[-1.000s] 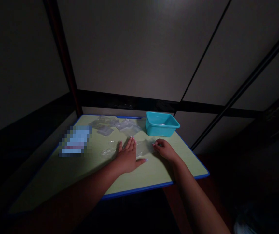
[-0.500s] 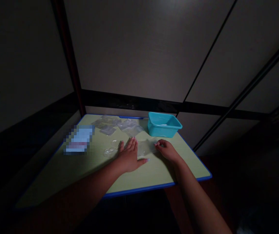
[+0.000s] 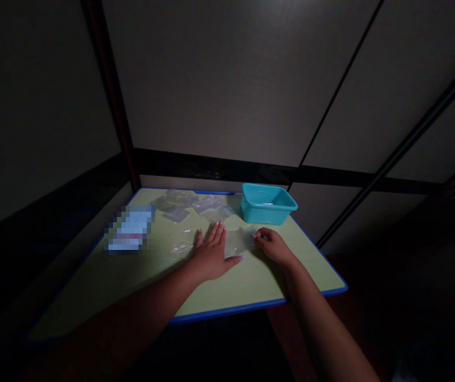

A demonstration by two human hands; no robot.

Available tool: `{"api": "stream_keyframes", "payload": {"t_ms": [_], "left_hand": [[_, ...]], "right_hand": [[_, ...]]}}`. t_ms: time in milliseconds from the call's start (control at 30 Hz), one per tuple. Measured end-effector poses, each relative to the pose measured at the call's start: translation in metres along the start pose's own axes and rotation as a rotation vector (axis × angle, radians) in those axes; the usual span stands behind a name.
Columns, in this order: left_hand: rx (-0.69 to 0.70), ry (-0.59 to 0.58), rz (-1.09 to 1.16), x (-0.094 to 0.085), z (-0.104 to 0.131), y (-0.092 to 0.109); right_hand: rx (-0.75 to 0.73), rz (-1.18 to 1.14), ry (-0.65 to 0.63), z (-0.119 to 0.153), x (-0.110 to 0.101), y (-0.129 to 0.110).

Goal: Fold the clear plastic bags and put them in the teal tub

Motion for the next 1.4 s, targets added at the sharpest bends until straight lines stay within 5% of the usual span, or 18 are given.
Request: {"api": "stream_keyframes", "payload": {"t_ms": [300,867,1400], "left_hand": [[-0.016,-0.039,0.006,0.006,-0.001,-0.001],[0.072,0.187,-0.071,-0.011,0.005,0.014],[0.058,-0.027,-0.023,0.0,0.005,0.008]], "right_hand": [[-0.015,0.02,-0.013,0.001,0.0,-0.002],[-0.016,0.059,-0.011,0.0,0.001,0.001],[0.032,0.089,0.008,0.0,-0.001,0.005]]}}
Point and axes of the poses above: each hand's wrist, its own z-axis away from the middle knuckle, its own x-axis out of the palm, y = z × x, the point moved 5 cm from there along -z, towards the middle knuckle, and after that the axes turned 7 degrees about z, right-handed, at the moved point
